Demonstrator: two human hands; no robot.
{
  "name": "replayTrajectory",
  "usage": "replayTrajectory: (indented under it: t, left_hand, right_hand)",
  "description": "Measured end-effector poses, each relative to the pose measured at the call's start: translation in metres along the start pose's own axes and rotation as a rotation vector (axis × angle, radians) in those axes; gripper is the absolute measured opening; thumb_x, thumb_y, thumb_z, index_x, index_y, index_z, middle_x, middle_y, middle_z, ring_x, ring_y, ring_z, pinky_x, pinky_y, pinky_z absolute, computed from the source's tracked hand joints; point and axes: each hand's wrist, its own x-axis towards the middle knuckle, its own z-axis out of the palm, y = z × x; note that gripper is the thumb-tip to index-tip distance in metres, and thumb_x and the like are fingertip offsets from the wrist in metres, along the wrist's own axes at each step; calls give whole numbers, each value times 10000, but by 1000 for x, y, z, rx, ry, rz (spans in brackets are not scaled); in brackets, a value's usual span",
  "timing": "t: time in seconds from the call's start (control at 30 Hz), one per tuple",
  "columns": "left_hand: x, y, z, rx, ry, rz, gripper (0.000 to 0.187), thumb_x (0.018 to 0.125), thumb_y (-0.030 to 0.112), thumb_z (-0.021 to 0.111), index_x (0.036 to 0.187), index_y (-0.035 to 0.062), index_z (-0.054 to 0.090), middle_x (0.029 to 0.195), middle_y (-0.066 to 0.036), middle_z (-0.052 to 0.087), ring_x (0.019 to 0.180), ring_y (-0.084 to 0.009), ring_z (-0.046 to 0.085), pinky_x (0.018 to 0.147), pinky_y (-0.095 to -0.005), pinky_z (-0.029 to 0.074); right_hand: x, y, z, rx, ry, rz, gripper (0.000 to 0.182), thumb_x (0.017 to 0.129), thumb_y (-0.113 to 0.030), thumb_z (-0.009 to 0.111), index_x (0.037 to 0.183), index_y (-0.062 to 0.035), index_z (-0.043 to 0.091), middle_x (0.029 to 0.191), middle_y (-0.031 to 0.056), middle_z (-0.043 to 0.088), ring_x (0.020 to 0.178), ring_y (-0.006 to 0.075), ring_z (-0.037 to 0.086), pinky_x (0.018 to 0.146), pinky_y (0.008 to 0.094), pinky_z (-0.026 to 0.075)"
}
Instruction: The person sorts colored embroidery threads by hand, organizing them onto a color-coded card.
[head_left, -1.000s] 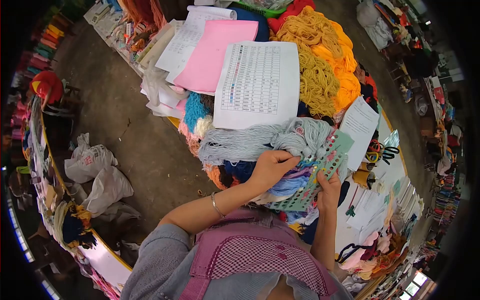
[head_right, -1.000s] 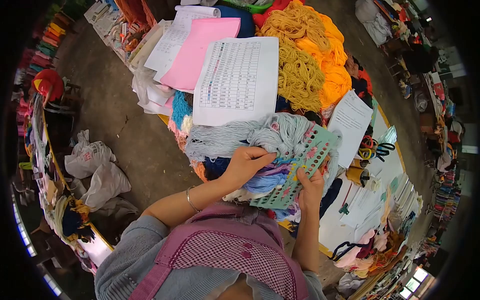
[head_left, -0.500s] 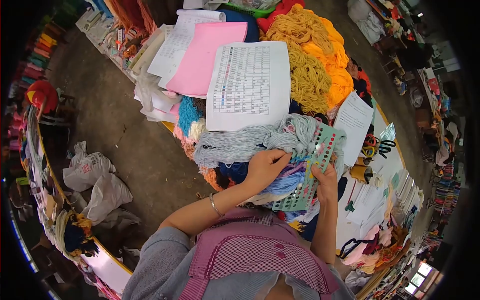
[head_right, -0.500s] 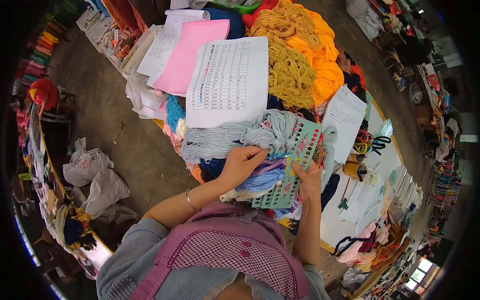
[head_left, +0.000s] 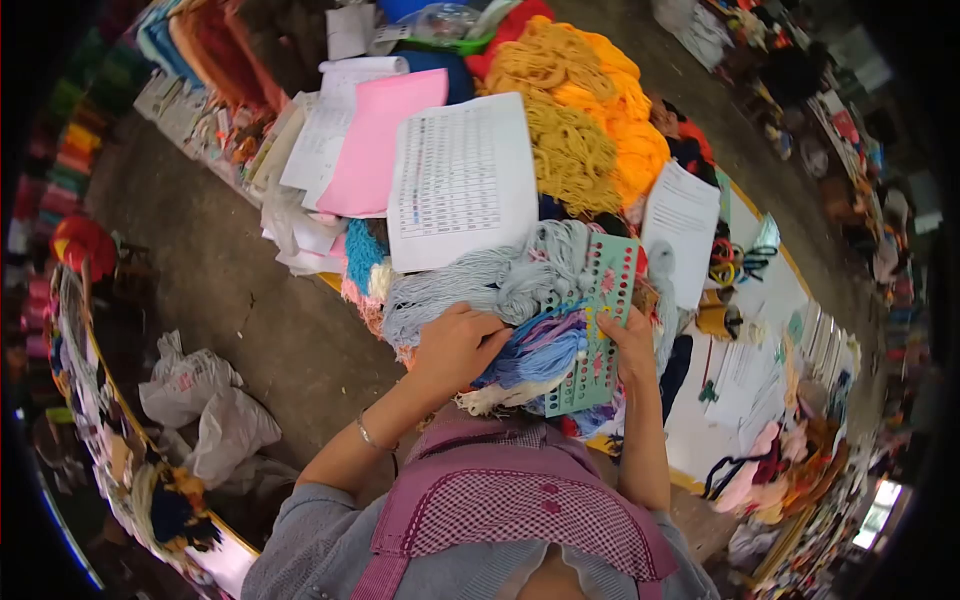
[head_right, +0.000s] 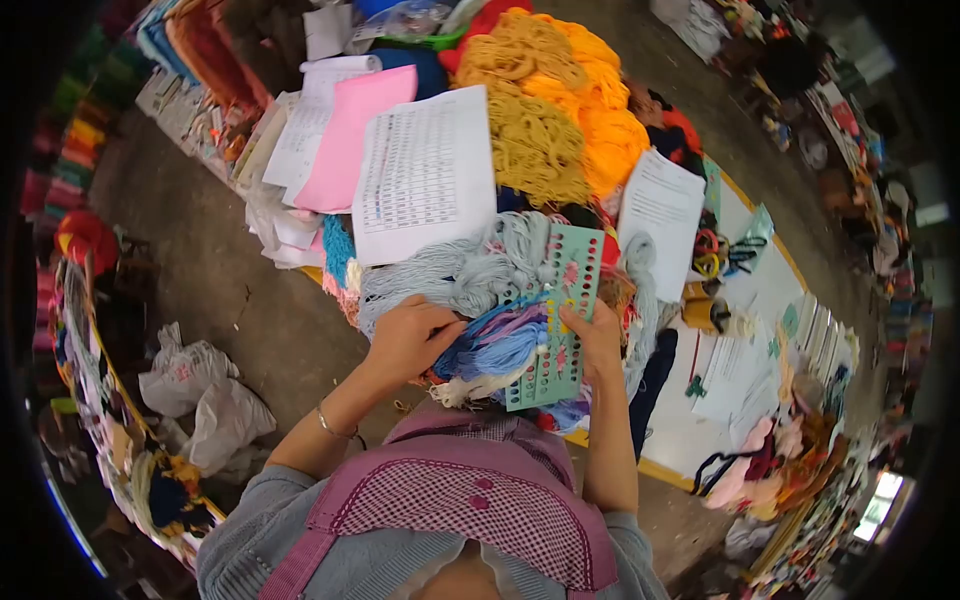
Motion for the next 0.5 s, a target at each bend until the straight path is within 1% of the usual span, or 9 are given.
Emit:
replayTrajectory:
  t: [0.1,0.17,0.23,0.27,0.3,0.33,0.4,0.47,0.5]
  left_hand:
    - [-3,-5,0,-7,-98,-21,149,813,223,656,764,82,670,645,-76,608,680,-277,583,595,-388,467]
    - [-6,-11,1,40,-176,-30,169,833,229,626,759,80,658,642,-89,611,670,-312,603,573,-425,465]
    - [-10,-14,1,-109,-249,-91,151,840,206,620,791,70,665,622,-104,608,597,-312,610,530,-407,448]
    - [-12,-12,-2,-91,-295,-99,148,856,195,608,806,70,670,620,-104,617,553,-293,611,502,-377,434]
    - [-15,-8,-8,-96,-338,-155,168,880,177,602,801,42,663,604,-93,616,527,-223,606,497,-337,423]
    - [-19,0,-13,-139,-333,-178,176,887,170,603,802,25,654,602,-81,618,526,-185,598,496,-316,419]
    - [-29,4,-15,-204,-266,-184,180,896,157,605,813,1,639,612,-60,626,539,-125,584,502,-280,410]
    - [-35,-7,-8,-262,-216,-207,167,898,152,606,837,-3,622,643,-50,627,577,-96,569,544,-254,419]
    - [-35,-12,-1,-352,-213,-222,172,898,152,606,834,-7,614,643,-50,615,587,-90,559,558,-252,422]
  right_hand:
    - [-3,0,3,-36,17,-35,272,826,-32,663,1094,-14,620,929,38,668,809,116,613,742,272,496]
    - [-4,-5,15,-120,24,-74,271,820,-37,659,1089,-22,631,933,28,670,815,115,607,754,277,494]
    - [-2,-1,14,-273,91,-128,258,805,-75,668,1058,-34,650,931,12,675,809,122,603,765,302,492]
    - [5,5,10,-323,38,-170,277,775,-120,695,1033,-27,652,912,20,676,803,127,602,754,317,487]
    - [10,9,11,-349,41,-203,309,746,-187,720,996,-18,651,887,73,678,793,159,613,735,339,481]
    - [25,27,9,-474,45,-280,332,724,-237,737,957,-17,649,856,132,667,783,224,634,727,362,480]
    - [24,25,13,-546,100,-389,348,699,-278,752,915,-23,654,825,167,653,783,294,638,726,387,479]
    - [25,23,13,-558,102,-349,351,679,-299,763,889,-37,662,809,160,654,786,310,639,728,393,481]
    - [27,22,13,-547,73,-360,318,709,-273,753,903,-38,663,797,111,656,726,200,624,702,342,478]
